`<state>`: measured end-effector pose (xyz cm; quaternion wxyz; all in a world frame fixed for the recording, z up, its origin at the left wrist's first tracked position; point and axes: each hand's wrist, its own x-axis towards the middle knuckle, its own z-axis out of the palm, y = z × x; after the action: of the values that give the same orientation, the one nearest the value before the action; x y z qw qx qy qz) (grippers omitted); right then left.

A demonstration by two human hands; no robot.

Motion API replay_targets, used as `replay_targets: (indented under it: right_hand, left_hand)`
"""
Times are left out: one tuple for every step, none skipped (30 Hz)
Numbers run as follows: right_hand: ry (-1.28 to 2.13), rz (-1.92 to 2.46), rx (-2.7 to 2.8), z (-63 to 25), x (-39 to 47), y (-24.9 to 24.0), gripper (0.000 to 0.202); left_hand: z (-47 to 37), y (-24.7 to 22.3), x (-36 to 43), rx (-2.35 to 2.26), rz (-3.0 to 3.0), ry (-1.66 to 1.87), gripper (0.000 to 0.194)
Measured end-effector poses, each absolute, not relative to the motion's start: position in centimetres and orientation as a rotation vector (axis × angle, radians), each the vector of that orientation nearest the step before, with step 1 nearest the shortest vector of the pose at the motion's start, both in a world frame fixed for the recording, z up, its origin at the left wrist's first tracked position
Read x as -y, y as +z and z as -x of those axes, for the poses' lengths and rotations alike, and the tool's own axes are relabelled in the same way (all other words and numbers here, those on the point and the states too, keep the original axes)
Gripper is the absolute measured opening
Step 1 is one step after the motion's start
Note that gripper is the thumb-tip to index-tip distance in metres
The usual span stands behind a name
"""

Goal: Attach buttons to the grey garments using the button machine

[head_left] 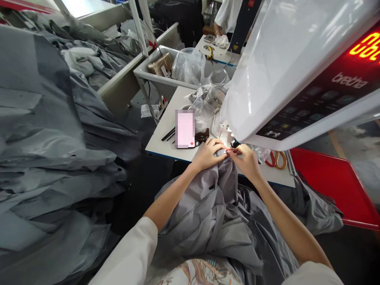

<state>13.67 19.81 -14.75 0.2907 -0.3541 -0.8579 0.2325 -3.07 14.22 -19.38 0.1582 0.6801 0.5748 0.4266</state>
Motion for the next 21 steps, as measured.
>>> replay_targets:
  right_hand:
    - [0.616, 0.939, 2.298, -13.6, -19.9, -14.8, 0.019]
    - [0.611, 0.936, 2.305, -13.6, -19.9, -14.9, 0.018]
    - [0.602, 0.934, 2.31, -13.6, -20.0, -15.0, 0.018]
    - [0.592, 0.932, 2.314, -13.6, -20.0, -15.2, 0.018]
    - [0.586, 0.932, 2.316, -13.6, -20.1, -15.3, 0.018]
    - [0.591, 0.934, 2.315, -13.6, -20.1, -15.4, 0.018]
    - [0.607, 0.941, 2.308, -13.6, -20.2, -15.5, 0.018]
    - [0.633, 0.953, 2.295, -13.6, -20.2, -15.6, 0.019]
    - [0.668, 0.968, 2.278, -13.6, -20.2, -15.7, 0.019]
    - [0.71, 0.98, 2.258, -13.7, -20.2, -15.8, 0.02]
    - [0.754, 0.985, 2.24, -13.7, -20.2, -16.0, 0.021]
    - [0.788, 0.986, 2.222, -13.8, -20.1, -16.1, 0.021]
    - [0.811, 0.985, 2.199, -13.9, -20.0, -16.2, 0.022]
    - [0.822, 0.982, 2.168, -13.9, -19.8, -16.4, 0.022]
    - [0.825, 0.986, 2.124, -14.0, -19.6, -16.6, 0.024]
    - [0.824, 1.003, 2.067, -14.1, -19.4, -16.9, 0.025]
    - [0.827, 1.035, 2.0, -14.2, -19.1, -17.2, 0.027]
    - [0.843, 1.08, 1.933, -14.2, -18.8, -17.5, 0.029]
    - [0.875, 1.13, 1.876, -14.2, -18.5, -17.9, 0.03]
    - [0.91, 1.181, 1.831, -14.2, -18.2, -18.2, 0.03]
    - [0.938, 1.223, 1.805, -14.1, -18.0, -18.5, 0.029]
  left_hand:
    - [3.1, -19.4, -14.2, -1.644, -1.948, 1.226, 0.02]
    - [3.1, -19.5, -14.2, -1.644, -1.95, 1.23, 0.02]
    - [3.1, -19.5, -14.2, -1.643, -1.952, 1.231, 0.02]
    - [3.1, -19.5, -14.3, -1.643, -1.953, 1.231, 0.02]
    - [3.1, -19.6, -14.3, -1.643, -1.954, 1.23, 0.02]
    - [3.1, -19.6, -14.3, -1.644, -1.955, 1.231, 0.02]
    - [3.1, -19.6, -14.3, -1.644, -1.954, 1.234, 0.02]
    - [3.1, -19.5, -14.3, -1.643, -1.954, 1.237, 0.02]
    - [3.1, -19.5, -14.3, -1.641, -1.955, 1.24, 0.021]
    - [3.1, -19.5, -14.3, -1.636, -1.955, 1.242, 0.021]
    - [3.1, -19.4, -14.3, -1.631, -1.955, 1.243, 0.021]
    - [3.1, -19.4, -14.3, -1.627, -1.956, 1.243, 0.021]
    - [3.1, -19.3, -14.2, -1.625, -1.956, 1.239, 0.021]
    - [3.1, -19.2, -14.2, -1.627, -1.954, 1.231, 0.021]
    - [3.1, -19.2, -14.2, -1.631, -1.951, 1.222, 0.021]
    - [3.0, -19.2, -14.2, -1.636, -1.948, 1.212, 0.022]
    - [3.0, -19.1, -14.2, -1.641, -1.946, 1.202, 0.022]
    - [3.0, -19.1, -14.2, -1.645, -1.946, 1.196, 0.023]
    - [3.0, -19.1, -14.2, -1.647, -1.948, 1.191, 0.023]
    - [2.9, -19.1, -14.2, -1.649, -1.953, 1.189, 0.023]
    - [2.9, -19.0, -14.2, -1.65, -1.958, 1.188, 0.023]
